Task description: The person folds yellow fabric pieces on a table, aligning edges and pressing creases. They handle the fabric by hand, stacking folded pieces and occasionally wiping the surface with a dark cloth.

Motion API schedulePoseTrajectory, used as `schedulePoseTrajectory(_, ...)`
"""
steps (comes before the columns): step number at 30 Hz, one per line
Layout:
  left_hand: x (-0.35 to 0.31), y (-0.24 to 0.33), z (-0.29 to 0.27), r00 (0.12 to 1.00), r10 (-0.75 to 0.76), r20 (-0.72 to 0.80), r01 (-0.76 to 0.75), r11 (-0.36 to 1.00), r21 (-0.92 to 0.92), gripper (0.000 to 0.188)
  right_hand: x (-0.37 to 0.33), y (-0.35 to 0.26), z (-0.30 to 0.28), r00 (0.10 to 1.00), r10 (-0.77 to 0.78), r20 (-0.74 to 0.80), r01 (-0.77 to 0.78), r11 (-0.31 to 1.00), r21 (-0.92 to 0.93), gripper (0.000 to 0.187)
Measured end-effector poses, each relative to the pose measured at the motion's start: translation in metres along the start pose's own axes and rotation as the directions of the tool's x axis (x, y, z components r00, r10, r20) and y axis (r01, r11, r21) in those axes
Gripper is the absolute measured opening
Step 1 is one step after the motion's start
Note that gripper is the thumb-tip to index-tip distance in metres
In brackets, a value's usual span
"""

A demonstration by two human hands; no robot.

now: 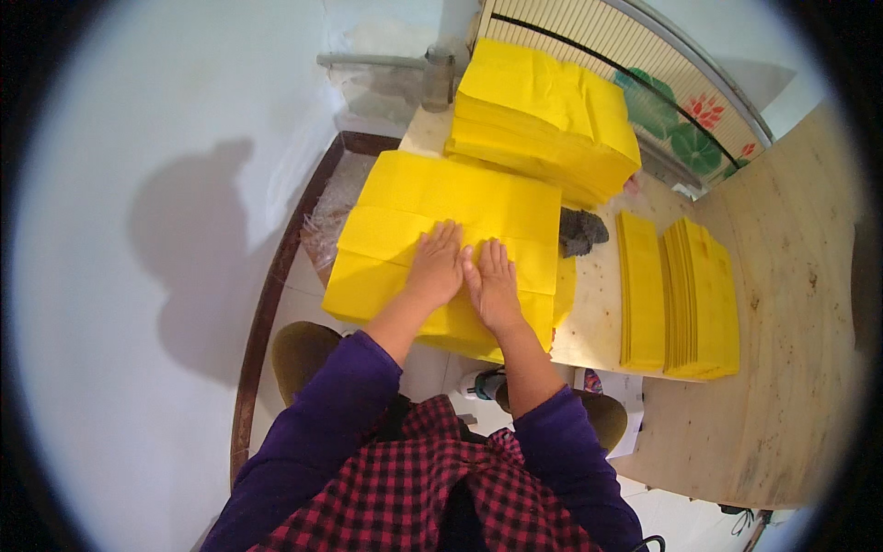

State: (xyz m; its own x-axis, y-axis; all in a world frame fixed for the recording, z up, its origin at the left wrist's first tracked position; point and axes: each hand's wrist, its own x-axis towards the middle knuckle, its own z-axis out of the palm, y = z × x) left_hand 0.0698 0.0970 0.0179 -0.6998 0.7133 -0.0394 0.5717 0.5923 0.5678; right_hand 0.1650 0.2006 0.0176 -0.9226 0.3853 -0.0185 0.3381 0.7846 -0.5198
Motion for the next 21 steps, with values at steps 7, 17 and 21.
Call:
schedulePoseTrajectory(7, -0.014, -0.062, -0.027, 0.975, -0.157, -0.159, 0.206, 0.907, 0.367, 0.059, -0.021, 0.044, -0.019, 0.998, 0.045, -0.047, -0.058, 0.941, -0.333, 0.078)
schedulePoseTrajectory(17, -0.049, -0.133, -0.089, 0.856, -0.323, -0.403, 0.445, 0.857, 0.259, 0.053, -0.045, 0.053, -0.063, 0.977, 0.097, -0.190, -0.166, 0.905, -0.392, 0.071)
schedulePoseTrajectory(21, -0.069, -0.123, -0.092, 0.888, -0.323, -0.328, 0.110, 0.840, -0.531, 0.040, -0.065, 0.032, -0.064, 0.985, 0.136, -0.106, -0.059, 0.843, 0.534, 0.056)
